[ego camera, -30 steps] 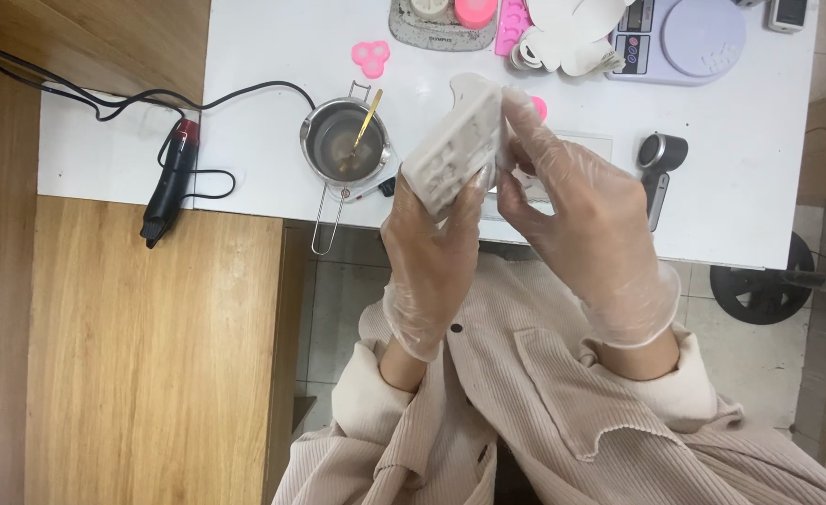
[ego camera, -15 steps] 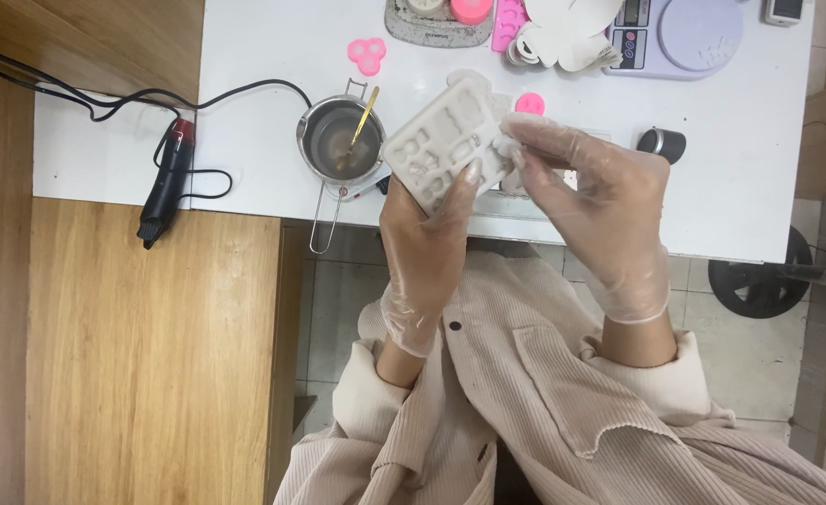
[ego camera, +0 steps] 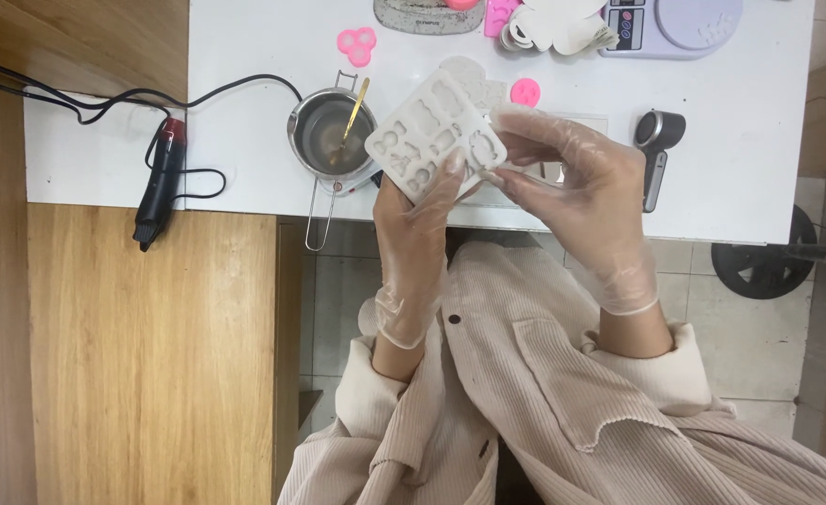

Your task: Unmolding wax items from silicone molds at a candle-making workshop.

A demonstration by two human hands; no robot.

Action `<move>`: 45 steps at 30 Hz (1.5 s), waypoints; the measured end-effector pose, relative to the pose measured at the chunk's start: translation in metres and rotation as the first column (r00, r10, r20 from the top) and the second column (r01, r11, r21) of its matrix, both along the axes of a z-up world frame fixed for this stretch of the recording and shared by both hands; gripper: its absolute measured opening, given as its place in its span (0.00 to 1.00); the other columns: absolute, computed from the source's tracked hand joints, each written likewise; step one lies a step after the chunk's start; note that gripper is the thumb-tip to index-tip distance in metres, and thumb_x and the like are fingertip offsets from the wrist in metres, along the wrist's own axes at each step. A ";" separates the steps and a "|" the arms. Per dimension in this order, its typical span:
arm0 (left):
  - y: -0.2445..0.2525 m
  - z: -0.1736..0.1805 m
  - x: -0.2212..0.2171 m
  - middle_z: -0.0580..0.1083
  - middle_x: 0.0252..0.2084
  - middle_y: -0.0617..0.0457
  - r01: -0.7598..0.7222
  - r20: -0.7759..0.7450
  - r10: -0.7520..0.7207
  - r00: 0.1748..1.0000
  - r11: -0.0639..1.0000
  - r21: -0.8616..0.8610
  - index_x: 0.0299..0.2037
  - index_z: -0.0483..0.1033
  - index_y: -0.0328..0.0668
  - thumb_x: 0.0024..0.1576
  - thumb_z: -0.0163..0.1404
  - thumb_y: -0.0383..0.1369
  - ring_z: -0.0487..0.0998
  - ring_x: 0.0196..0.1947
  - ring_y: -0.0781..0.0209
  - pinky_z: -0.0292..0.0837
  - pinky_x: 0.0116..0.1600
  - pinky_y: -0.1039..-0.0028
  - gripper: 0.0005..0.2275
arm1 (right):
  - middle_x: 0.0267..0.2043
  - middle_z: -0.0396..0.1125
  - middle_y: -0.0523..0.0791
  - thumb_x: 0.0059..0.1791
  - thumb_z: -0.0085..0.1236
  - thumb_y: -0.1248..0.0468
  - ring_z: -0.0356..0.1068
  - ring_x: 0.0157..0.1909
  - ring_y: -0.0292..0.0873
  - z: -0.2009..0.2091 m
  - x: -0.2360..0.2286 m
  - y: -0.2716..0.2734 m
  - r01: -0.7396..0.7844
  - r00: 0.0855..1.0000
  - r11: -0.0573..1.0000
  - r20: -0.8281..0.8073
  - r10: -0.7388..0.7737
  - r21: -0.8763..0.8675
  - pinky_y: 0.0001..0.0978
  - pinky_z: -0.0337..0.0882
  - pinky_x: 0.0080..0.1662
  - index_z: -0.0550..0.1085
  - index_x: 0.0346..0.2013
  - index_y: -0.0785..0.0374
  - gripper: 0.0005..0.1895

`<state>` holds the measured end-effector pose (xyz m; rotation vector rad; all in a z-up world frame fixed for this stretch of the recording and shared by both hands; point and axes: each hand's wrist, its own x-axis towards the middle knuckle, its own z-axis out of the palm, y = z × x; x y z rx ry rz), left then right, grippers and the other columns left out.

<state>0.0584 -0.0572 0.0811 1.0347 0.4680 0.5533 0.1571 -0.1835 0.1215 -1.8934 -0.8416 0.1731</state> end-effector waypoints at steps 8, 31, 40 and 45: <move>-0.006 0.000 0.000 0.77 0.52 0.47 -0.074 0.003 0.074 0.997 0.996 0.049 0.58 0.69 0.26 0.63 0.53 0.25 0.80 0.49 0.65 0.82 0.51 0.74 0.15 | 0.53 0.75 0.48 0.53 0.65 0.75 0.76 0.54 0.39 -0.014 -0.002 0.001 -0.001 0.992 0.986 -0.128 0.023 0.170 0.30 0.80 0.57 0.76 0.58 0.67 0.18; -0.003 -0.002 -0.004 0.75 0.56 0.43 -0.002 0.048 0.001 0.999 1.000 0.008 0.62 0.67 0.23 0.66 0.50 0.24 0.80 0.53 0.60 0.82 0.56 0.70 0.16 | 0.47 0.75 0.46 0.54 0.67 0.75 0.75 0.47 0.36 -0.029 0.000 0.003 0.006 0.998 0.987 0.068 -0.017 0.161 0.26 0.79 0.49 0.76 0.57 0.66 0.17; -0.006 -0.014 -0.007 0.74 0.55 0.44 -0.008 0.021 0.007 1.000 0.999 0.031 0.62 0.65 0.23 0.66 0.52 0.23 0.78 0.52 0.63 0.79 0.54 0.73 0.17 | 0.42 0.76 0.45 0.52 0.74 0.69 0.76 0.41 0.40 -0.025 0.008 -0.002 0.008 0.846 0.999 0.533 -0.023 0.031 0.30 0.75 0.42 0.79 0.54 0.65 0.17; -0.005 -0.021 -0.009 0.75 0.55 0.45 -0.003 0.027 0.004 1.000 0.999 -0.040 0.62 0.65 0.24 0.65 0.51 0.23 0.79 0.52 0.62 0.79 0.55 0.72 0.17 | 0.40 0.75 0.44 0.52 0.76 0.67 0.75 0.40 0.41 -0.029 0.010 -0.003 -0.007 0.728 1.000 0.685 -0.013 0.027 0.31 0.75 0.42 0.78 0.52 0.62 0.16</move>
